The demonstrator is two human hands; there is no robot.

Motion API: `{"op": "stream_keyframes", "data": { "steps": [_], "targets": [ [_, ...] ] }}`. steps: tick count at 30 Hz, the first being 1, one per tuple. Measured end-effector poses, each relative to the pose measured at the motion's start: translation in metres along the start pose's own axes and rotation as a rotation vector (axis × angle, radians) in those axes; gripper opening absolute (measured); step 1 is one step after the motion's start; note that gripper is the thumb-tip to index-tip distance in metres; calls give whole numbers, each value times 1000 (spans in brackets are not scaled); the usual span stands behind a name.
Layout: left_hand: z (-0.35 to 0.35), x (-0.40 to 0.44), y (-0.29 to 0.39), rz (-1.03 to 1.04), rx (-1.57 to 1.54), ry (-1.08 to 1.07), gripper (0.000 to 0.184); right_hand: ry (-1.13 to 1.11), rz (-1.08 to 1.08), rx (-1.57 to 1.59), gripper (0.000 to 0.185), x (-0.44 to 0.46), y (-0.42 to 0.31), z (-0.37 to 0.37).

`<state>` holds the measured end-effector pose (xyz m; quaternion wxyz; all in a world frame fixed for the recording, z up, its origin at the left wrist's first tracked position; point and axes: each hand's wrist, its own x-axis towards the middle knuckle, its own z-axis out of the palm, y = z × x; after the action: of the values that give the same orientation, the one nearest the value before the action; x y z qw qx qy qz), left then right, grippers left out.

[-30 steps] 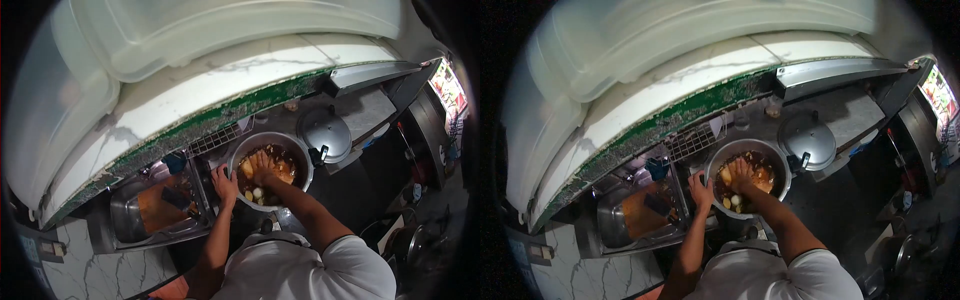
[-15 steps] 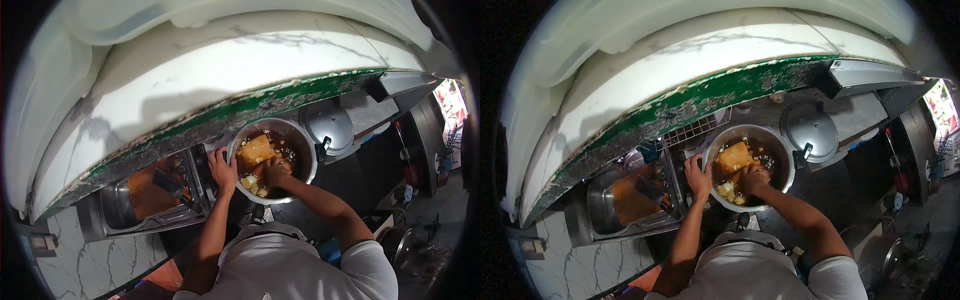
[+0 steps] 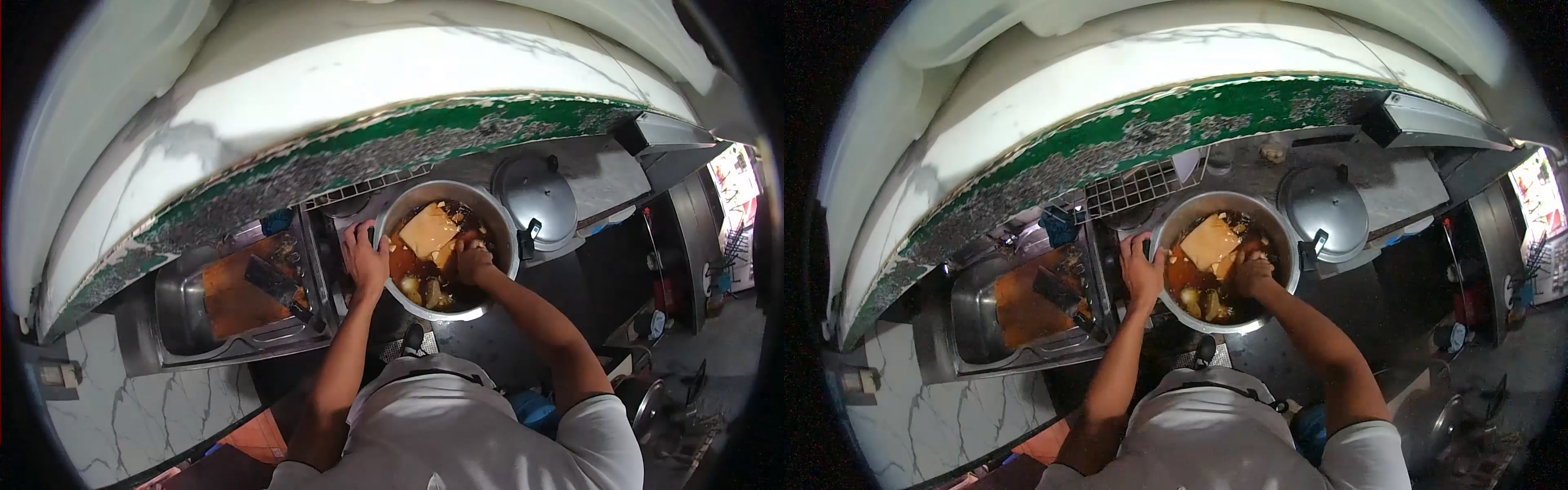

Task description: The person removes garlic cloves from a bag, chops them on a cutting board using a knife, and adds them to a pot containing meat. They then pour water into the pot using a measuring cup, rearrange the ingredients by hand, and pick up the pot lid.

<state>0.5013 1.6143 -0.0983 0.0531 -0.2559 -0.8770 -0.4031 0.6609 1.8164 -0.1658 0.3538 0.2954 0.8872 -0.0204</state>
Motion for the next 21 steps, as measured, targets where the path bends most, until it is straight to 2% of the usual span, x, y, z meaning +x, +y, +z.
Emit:
{"op": "stream_keyframes", "data": {
  "steps": [1,4,7,8,10,11,14,16,19,21],
  "targets": [
    [1,1,0,9,16,10,42,21,39,-6,98,-11,-4,-4],
    [1,-2,-2,18,11,25,42,57,10,79,82,-38,-19,-14],
    [1,-3,-5,31,8,38,41,-118,-279,73,64,-27,-33,-7],
    [1,-3,-6,36,11,44,41,-116,-304,67,57,-26,-33,-7],
    [0,-4,-4,1,29,29,41,-114,-352,52,46,-70,-50,-57],
    [-1,-4,-2,-19,39,19,41,-74,-552,-263,38,-53,-55,-52],
    [-1,-4,-8,7,10,31,42,145,-257,-37,37,-48,-54,-72],
    [-2,-4,-7,-11,2,32,43,380,-37,392,39,-4,-50,-64],
    [-2,-7,-3,-9,26,31,43,639,-225,-100,47,8,-25,-57],
    [-3,-7,-1,21,49,44,43,545,-155,31,53,15,-12,-43]
  ]
}}
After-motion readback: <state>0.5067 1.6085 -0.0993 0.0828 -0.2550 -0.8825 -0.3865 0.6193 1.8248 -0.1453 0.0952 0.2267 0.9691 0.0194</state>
